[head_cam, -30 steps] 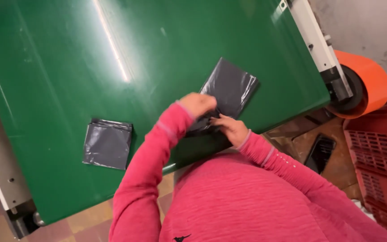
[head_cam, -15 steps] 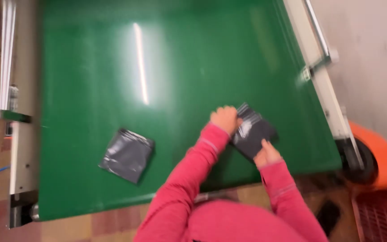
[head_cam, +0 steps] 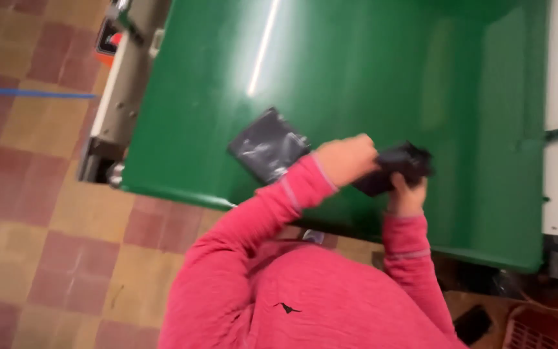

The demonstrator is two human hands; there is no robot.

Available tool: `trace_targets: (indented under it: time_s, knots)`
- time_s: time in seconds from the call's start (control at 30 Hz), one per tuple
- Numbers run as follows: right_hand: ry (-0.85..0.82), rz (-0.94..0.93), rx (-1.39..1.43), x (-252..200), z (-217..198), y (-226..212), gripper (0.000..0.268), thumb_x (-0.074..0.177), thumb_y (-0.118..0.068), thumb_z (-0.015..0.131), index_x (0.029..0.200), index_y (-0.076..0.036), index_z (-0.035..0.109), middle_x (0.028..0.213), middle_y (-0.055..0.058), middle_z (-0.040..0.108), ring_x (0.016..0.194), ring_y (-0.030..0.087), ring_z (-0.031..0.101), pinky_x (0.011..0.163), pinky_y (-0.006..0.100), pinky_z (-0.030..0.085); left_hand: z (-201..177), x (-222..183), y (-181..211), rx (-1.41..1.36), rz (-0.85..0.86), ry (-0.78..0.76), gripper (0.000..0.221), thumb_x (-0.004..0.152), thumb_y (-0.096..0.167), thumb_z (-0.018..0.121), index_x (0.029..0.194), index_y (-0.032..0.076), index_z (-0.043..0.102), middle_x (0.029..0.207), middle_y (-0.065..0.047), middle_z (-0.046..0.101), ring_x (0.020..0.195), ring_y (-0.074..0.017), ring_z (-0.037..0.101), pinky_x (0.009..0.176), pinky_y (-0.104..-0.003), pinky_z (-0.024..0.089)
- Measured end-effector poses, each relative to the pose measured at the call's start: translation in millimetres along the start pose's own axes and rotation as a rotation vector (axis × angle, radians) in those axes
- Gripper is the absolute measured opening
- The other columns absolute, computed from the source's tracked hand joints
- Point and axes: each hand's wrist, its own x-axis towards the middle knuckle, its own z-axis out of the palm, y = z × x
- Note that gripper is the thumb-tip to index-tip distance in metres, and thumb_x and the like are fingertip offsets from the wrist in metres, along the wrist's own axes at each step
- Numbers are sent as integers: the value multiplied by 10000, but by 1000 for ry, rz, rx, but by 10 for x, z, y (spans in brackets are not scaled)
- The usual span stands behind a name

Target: The person is folding black plastic bags on a conveyor belt and placing them into a red crate.

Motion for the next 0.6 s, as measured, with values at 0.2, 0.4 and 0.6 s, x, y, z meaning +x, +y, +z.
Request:
trace_targets:
  time_s: [0.2, 0.4, 0.6]
  knots:
    - [-87, 153, -267, -180, 1672, 697, 522, 853, -31, 825, 1310, 10, 577, 1241, 82, 687, 1099, 170, 665, 993, 335, 538, -536, -1058, -1706, 217, -207, 337, 301, 910, 338, 722, 1043, 97, 602, 1010, -115, 662, 778, -364, 694, 616, -482, 541]
    - [-64, 198, -358, -205, 2080, 997, 461, 837, -37, 811, 1222, -8, 559, 1165, 107, 711, 1018, 190, 704, 905, 334, 588, 43, -1188, -2604, 377, -136, 377, 313, 951, 382, 711, 1036, 128, 550, 945, -86, 626, 763, -290, 697, 615, -456, 538]
    - [67, 174, -508, -118, 2074, 1055, 459, 823, -49, 835, 1191, -3, 566, 1140, 130, 718, 997, 197, 715, 878, 338, 594, -163, -1051, -2400, 352, -274, 381, 504, 839, 507, 745, 1108, 108, 594, 1054, -93, 631, 938, -331, 632, 683, -499, 526]
